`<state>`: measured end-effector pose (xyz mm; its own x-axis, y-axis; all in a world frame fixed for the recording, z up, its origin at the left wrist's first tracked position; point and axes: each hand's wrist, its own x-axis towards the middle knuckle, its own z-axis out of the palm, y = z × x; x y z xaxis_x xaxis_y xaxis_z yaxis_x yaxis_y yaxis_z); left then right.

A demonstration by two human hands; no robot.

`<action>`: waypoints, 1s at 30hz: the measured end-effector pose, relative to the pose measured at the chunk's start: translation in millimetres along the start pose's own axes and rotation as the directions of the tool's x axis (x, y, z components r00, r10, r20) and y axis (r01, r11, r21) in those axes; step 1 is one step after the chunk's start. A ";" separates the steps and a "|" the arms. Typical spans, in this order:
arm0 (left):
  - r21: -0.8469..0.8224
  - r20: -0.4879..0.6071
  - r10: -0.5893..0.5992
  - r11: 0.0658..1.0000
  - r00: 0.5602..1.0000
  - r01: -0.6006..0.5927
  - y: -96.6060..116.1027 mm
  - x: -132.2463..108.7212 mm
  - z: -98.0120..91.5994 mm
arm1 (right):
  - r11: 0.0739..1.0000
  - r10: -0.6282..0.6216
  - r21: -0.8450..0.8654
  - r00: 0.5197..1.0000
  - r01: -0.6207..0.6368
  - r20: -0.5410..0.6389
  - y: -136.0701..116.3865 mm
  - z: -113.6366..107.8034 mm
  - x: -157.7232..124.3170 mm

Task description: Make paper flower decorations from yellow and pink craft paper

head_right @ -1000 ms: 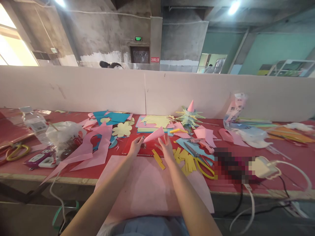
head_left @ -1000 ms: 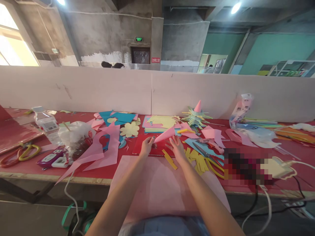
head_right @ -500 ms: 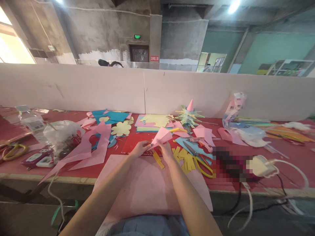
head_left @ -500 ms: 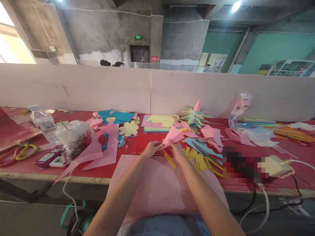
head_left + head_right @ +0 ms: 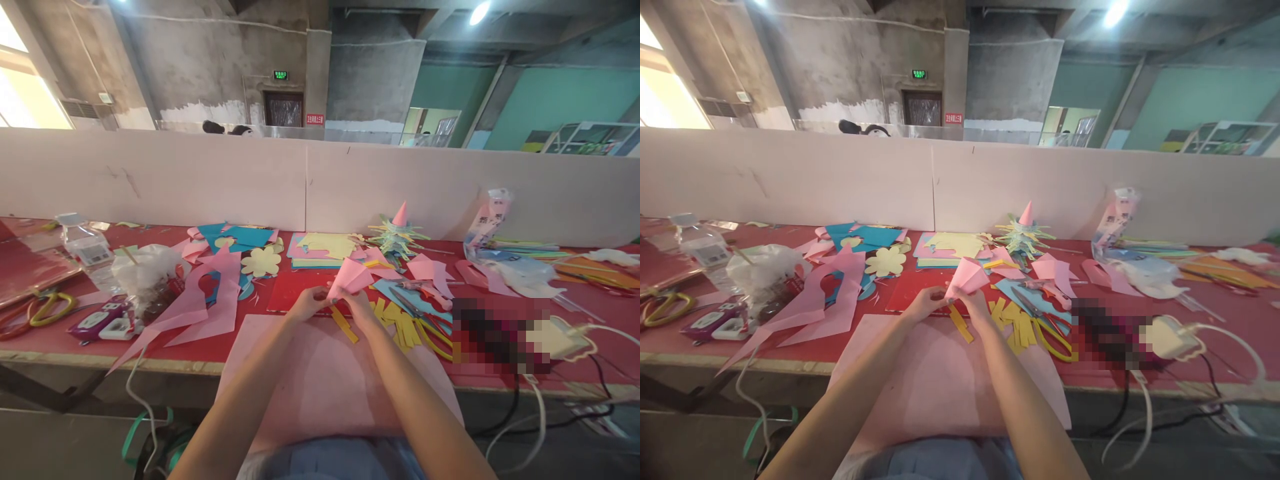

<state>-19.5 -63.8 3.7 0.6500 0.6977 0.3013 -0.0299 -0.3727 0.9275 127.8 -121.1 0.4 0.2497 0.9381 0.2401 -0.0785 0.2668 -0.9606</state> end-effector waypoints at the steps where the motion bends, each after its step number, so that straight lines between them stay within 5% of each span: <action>1: 0.018 -0.001 0.026 0.999 1.000 -0.026 -0.8 0.0 -0.1 | 1.000 -0.002 -0.006 1.000 0.002 0.024 -2.4 0.4 -1.1; 8: 0.116 -0.099 0.112 0.988 0.989 -0.101 -1.2 -0.7 -2.7 | 0.977 -0.065 -0.193 0.987 0.092 0.145 -9.7 1.9 -5.1; 13: 0.088 -0.194 0.004 0.996 0.981 0.013 6.3 -2.8 -1.1 | 0.900 -0.205 -0.314 0.929 0.303 0.308 -5.2 1.4 -5.8; 30: 0.122 -0.075 0.109 0.988 0.991 -0.099 -2.0 -5.9 -6.2 | 0.832 -0.284 -0.385 0.903 0.399 0.322 1.3 0.3 -4.4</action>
<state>-27.9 -63.4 1.5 0.5842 0.6967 0.4162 -0.0016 -0.5118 0.8591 126.4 -124.9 -1.8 -0.0633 0.8428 0.5345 0.4058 0.5111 -0.7577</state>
